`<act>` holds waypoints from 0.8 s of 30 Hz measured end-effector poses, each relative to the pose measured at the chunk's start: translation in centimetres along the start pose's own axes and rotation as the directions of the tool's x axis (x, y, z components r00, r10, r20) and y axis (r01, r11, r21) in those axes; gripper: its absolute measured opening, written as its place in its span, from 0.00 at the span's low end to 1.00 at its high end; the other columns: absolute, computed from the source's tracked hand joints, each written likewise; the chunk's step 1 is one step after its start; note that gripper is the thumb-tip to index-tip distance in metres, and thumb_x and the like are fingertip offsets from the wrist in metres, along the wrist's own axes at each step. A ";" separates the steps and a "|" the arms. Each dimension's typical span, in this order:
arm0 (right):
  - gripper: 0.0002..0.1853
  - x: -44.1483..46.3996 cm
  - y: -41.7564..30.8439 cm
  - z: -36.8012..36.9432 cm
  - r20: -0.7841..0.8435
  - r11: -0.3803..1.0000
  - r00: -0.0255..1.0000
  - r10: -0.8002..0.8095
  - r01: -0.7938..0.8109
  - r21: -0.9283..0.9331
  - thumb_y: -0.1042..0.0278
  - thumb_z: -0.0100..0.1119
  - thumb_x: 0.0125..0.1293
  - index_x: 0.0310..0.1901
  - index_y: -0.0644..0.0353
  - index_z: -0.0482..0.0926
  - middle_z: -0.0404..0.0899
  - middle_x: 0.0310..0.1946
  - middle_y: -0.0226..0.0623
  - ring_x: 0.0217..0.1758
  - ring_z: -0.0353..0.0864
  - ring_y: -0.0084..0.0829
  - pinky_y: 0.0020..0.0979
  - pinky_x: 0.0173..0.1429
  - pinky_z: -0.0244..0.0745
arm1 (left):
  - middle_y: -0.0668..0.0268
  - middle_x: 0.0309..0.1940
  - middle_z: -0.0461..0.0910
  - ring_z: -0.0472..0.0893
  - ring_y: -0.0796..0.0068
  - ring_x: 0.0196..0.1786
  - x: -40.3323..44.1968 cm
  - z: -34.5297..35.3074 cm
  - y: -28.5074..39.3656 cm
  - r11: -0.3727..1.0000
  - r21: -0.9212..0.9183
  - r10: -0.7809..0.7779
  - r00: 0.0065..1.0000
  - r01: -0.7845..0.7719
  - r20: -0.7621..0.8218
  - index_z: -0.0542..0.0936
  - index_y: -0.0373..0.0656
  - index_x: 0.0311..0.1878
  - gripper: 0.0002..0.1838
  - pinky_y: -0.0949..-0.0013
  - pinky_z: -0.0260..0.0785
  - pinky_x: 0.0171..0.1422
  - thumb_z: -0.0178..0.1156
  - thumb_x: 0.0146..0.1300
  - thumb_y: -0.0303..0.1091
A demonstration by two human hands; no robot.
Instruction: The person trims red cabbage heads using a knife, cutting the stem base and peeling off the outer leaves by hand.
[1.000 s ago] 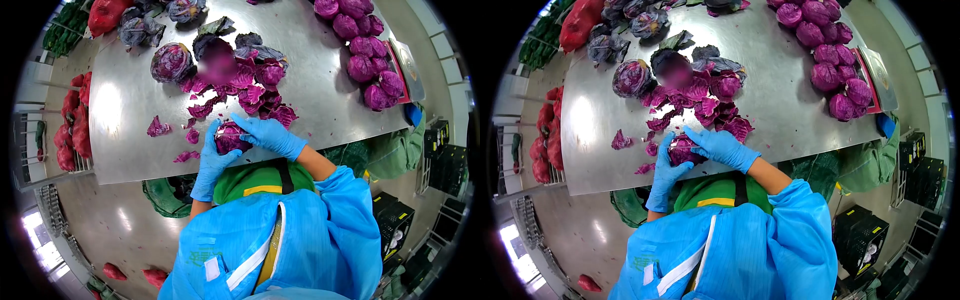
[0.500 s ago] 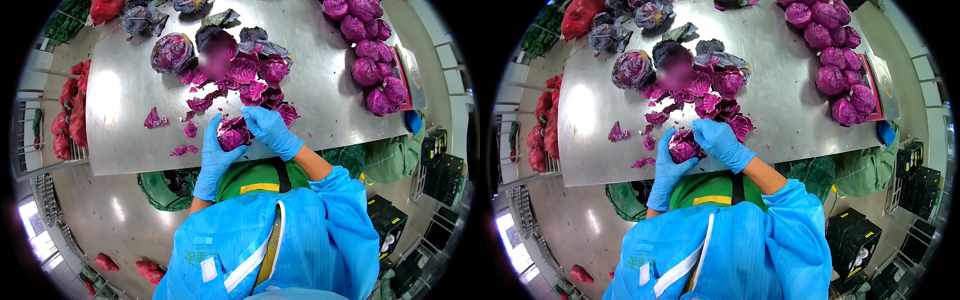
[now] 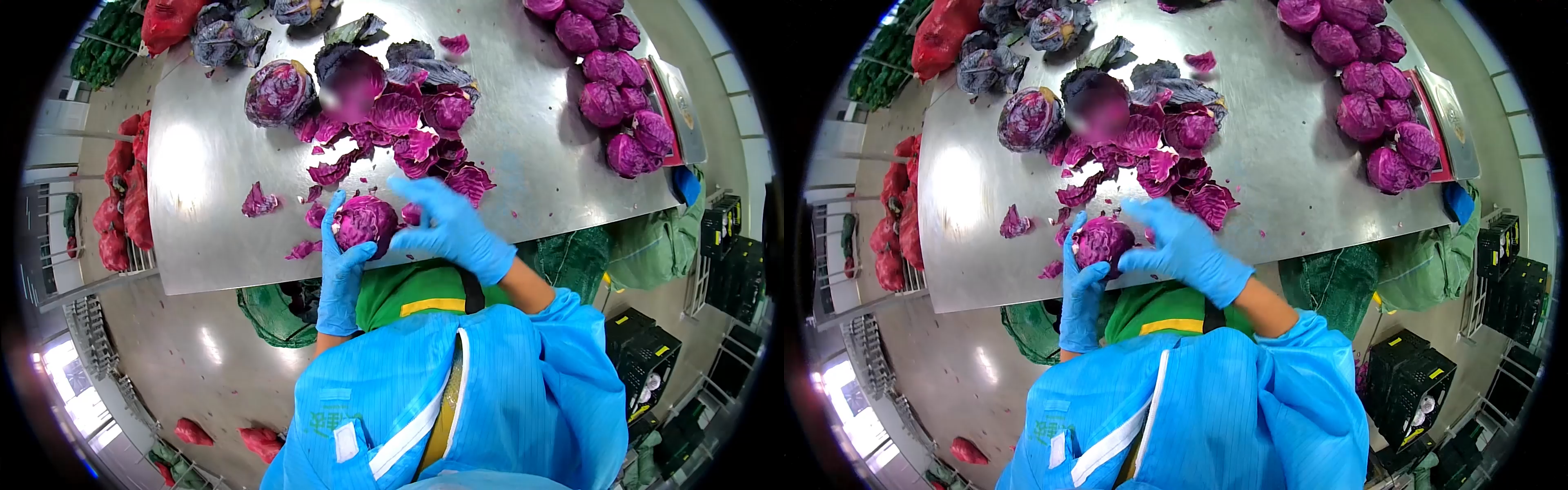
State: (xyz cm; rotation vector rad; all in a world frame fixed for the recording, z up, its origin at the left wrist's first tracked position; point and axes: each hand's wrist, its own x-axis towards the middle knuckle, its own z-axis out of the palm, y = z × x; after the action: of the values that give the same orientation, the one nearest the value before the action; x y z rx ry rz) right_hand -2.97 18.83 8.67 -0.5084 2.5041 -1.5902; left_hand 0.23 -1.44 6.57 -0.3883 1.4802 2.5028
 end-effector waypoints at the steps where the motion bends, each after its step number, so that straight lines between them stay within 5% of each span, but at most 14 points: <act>1: 0.37 -0.3 -0.2 1.5 -0.064 0.996 0.995 -0.072 0.069 -0.055 0.55 0.73 0.53 0.64 0.57 0.72 0.76 0.51 0.39 0.46 0.81 0.32 0.29 0.52 0.77 | 0.59 0.66 0.63 0.71 0.58 0.64 -0.1 0.6 0.2 0.998 -0.064 -0.023 1.000 0.023 0.000 0.61 0.48 0.71 0.49 0.58 0.69 0.68 0.72 0.41 0.33; 2: 0.36 -0.5 0.1 2.9 -0.126 0.985 0.981 -0.145 0.131 -0.112 0.55 0.72 0.54 0.65 0.55 0.71 0.76 0.52 0.40 0.46 0.81 0.34 0.30 0.50 0.78 | 0.59 0.66 0.64 0.70 0.59 0.65 -0.1 0.8 0.3 0.991 -0.125 -0.049 0.999 0.049 0.002 0.62 0.48 0.70 0.47 0.58 0.69 0.68 0.72 0.44 0.35; 3: 0.35 -0.8 0.5 3.6 -0.137 0.986 0.979 -0.149 0.136 -0.101 0.57 0.72 0.55 0.65 0.55 0.71 0.75 0.52 0.41 0.46 0.81 0.35 0.31 0.49 0.79 | 0.60 0.65 0.65 0.69 0.61 0.66 0.4 0.4 -0.7 0.999 0.001 0.036 0.999 -0.036 -0.038 0.63 0.47 0.69 0.42 0.58 0.67 0.68 0.70 0.52 0.41; 8: 0.32 -1.3 1.9 3.7 -0.150 0.967 0.955 -0.255 0.250 -0.053 0.56 0.69 0.58 0.61 0.59 0.72 0.77 0.47 0.43 0.43 0.81 0.40 0.34 0.41 0.78 | 0.62 0.66 0.66 0.68 0.65 0.66 -0.1 -0.3 -2.2 0.991 0.093 0.102 0.988 -0.091 -0.114 0.65 0.46 0.68 0.38 0.60 0.63 0.71 0.69 0.57 0.47; 11: 0.28 -1.6 1.6 2.8 -0.115 0.932 0.953 -0.280 0.241 -0.270 0.60 0.68 0.59 0.60 0.58 0.74 0.79 0.43 0.40 0.34 0.82 0.37 0.32 0.35 0.77 | 0.60 0.65 0.67 0.70 0.64 0.65 -0.1 -0.8 -2.4 0.981 0.133 0.149 0.987 -0.141 -0.054 0.65 0.43 0.68 0.42 0.60 0.63 0.71 0.70 0.55 0.51; 13: 0.25 -0.8 2.7 2.2 -0.281 0.973 0.933 -0.225 0.200 -0.115 0.61 0.67 0.59 0.58 0.58 0.76 0.80 0.41 0.39 0.30 0.81 0.35 0.32 0.34 0.76 | 0.57 0.65 0.67 0.70 0.63 0.65 -1.0 0.5 -1.1 0.990 0.072 0.121 0.993 -0.121 0.008 0.64 0.42 0.69 0.44 0.59 0.64 0.71 0.71 0.53 0.53; 15: 0.24 0.2 3.3 -0.3 -0.350 0.974 0.921 0.172 -0.107 0.199 0.61 0.67 0.60 0.56 0.59 0.77 0.81 0.39 0.39 0.31 0.81 0.32 0.31 0.34 0.76 | 0.51 0.66 0.67 0.70 0.60 0.66 -1.9 1.0 -0.2 0.995 0.008 0.100 0.993 -0.101 0.060 0.63 0.41 0.70 0.49 0.54 0.64 0.71 0.72 0.49 0.56; 16: 0.23 0.6 2.6 -2.3 -0.258 0.828 0.823 0.505 -0.380 0.412 0.60 0.68 0.60 0.56 0.60 0.78 0.81 0.39 0.40 0.32 0.81 0.29 0.30 0.36 0.75 | 0.50 0.66 0.67 0.71 0.59 0.66 -2.1 0.8 -0.2 0.996 -0.015 0.089 0.994 -0.088 0.062 0.62 0.41 0.70 0.50 0.53 0.65 0.71 0.72 0.49 0.56; 18: 0.28 0.8 3.1 -3.1 -0.479 0.980 0.856 0.196 -0.164 0.109 0.57 0.69 0.59 0.59 0.60 0.76 0.81 0.40 0.40 0.36 0.81 0.29 0.30 0.39 0.76 | 0.50 0.66 0.67 0.71 0.58 0.66 -2.4 0.3 0.1 0.996 -0.058 0.071 0.995 -0.068 0.064 0.60 0.41 0.71 0.51 0.51 0.65 0.70 0.71 0.50 0.56; 20: 0.33 0.5 2.4 -2.8 -0.390 0.997 0.917 0.080 -0.073 0.032 0.53 0.70 0.58 0.62 0.59 0.73 0.81 0.42 0.41 0.39 0.80 0.29 0.30 0.43 0.75 | 0.49 0.66 0.67 0.72 0.57 0.64 -1.9 -0.2 -0.4 0.992 -0.024 0.122 0.992 -0.121 0.032 0.60 0.43 0.71 0.47 0.50 0.68 0.68 0.65 0.55 0.61; 22: 0.39 -1.5 -0.5 -1.4 -0.038 0.968 0.986 0.162 -0.151 0.203 0.49 0.70 0.56 0.67 0.58 0.69 0.80 0.46 0.43 0.43 0.80 0.31 0.31 0.47 0.75 | 0.49 0.65 0.67 0.74 0.55 0.62 -1.9 0.8 -0.2 0.985 0.005 0.175 0.984 -0.175 -0.026 0.60 0.44 0.70 0.45 0.50 0.71 0.65 0.58 0.60 0.65; 24: 0.44 -2.4 -2.4 0.3 0.086 0.956 0.984 0.154 -0.170 0.238 0.46 0.70 0.54 0.69 0.57 0.64 0.78 0.50 0.44 0.48 0.79 0.34 0.31 0.50 0.75 | 0.49 0.65 0.68 0.74 0.55 0.62 -1.7 1.7 -0.3 0.979 -0.159 0.105 0.987 -0.125 -0.124 0.61 0.44 0.70 0.41 0.51 0.70 0.66 0.49 0.65 0.66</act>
State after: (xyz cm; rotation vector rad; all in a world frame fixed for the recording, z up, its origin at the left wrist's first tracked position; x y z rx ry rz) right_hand -0.17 18.47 10.55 -0.3088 2.1963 -1.7523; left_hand 1.70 0.09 7.67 -0.4964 1.3742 2.7495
